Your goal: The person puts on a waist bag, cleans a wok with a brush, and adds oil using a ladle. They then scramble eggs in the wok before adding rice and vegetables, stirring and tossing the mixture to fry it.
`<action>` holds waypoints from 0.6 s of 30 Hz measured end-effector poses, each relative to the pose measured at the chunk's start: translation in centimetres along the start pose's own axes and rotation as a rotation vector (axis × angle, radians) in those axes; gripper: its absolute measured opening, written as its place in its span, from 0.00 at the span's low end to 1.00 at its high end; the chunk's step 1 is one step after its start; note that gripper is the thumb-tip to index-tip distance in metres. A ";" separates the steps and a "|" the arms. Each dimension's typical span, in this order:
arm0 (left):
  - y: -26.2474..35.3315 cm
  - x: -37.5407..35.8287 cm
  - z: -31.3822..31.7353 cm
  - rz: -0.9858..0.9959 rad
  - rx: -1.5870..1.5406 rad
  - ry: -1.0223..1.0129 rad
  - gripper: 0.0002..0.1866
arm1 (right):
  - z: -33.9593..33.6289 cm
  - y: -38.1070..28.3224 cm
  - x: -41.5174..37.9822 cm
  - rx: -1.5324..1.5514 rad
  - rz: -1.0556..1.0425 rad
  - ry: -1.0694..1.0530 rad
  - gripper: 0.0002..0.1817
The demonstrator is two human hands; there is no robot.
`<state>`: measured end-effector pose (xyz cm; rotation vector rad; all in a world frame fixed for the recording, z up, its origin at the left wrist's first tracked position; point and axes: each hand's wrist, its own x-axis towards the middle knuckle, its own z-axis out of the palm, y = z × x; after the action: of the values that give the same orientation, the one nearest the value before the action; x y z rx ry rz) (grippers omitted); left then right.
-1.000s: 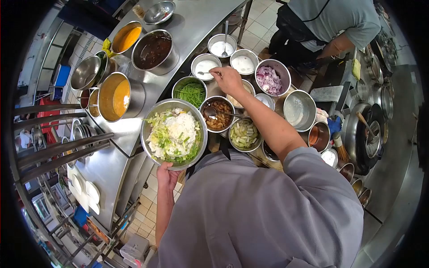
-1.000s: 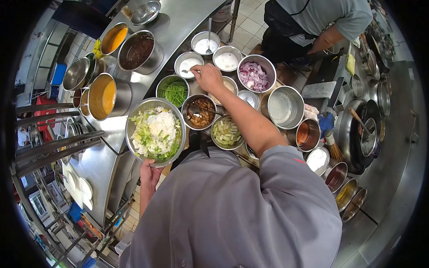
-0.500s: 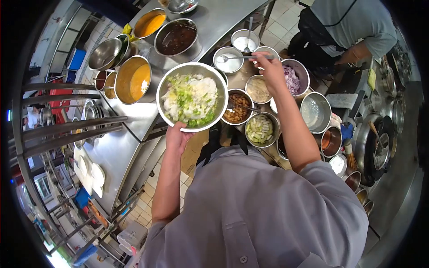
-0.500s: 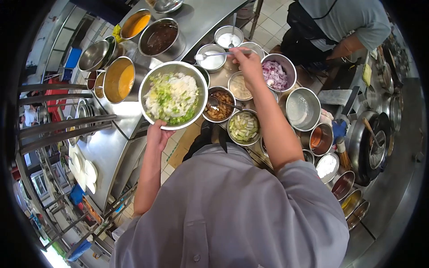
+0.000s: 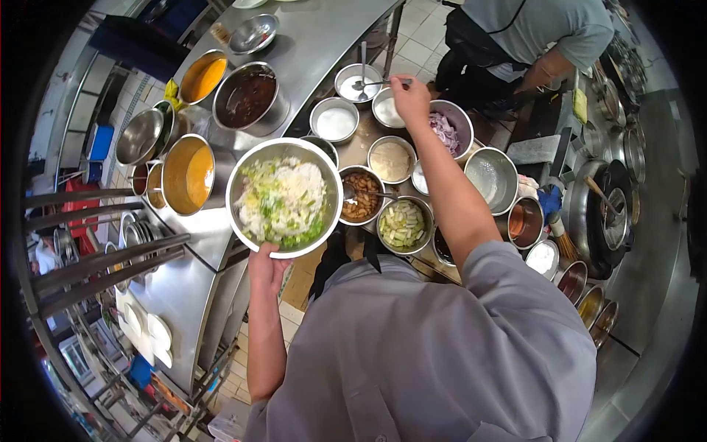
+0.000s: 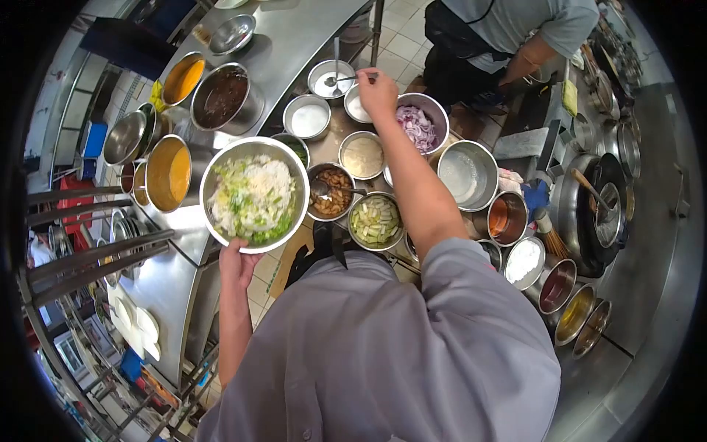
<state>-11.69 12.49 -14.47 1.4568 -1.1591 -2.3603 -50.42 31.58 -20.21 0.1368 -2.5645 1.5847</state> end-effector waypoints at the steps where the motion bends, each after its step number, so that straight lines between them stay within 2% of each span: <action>1: -0.3 0.0 -0.6 -0.007 -0.003 -0.016 0.27 | 1.1 0.5 0.7 -0.023 0.019 0.017 0.12; 4: -1.0 -0.8 -1.5 -0.034 -0.035 0.047 0.25 | 2.7 0.8 1.5 -0.030 0.107 -0.013 0.11; 6: -0.9 -1.4 -1.8 -0.029 -0.025 0.043 0.25 | 3.3 0.6 1.5 -0.147 0.140 0.007 0.11; 14: -1.8 -1.6 -3.8 -0.047 -0.066 0.052 0.27 | 5.4 1.4 2.1 -0.187 0.183 -0.019 0.11; 18: -1.4 -1.5 -2.6 -0.053 -0.081 0.058 0.28 | 6.5 2.4 2.3 -0.173 0.201 0.010 0.14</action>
<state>-8.41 12.76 -14.93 1.5365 -1.0111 -2.3530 -53.37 26.75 -24.84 -0.1492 -2.7670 1.4067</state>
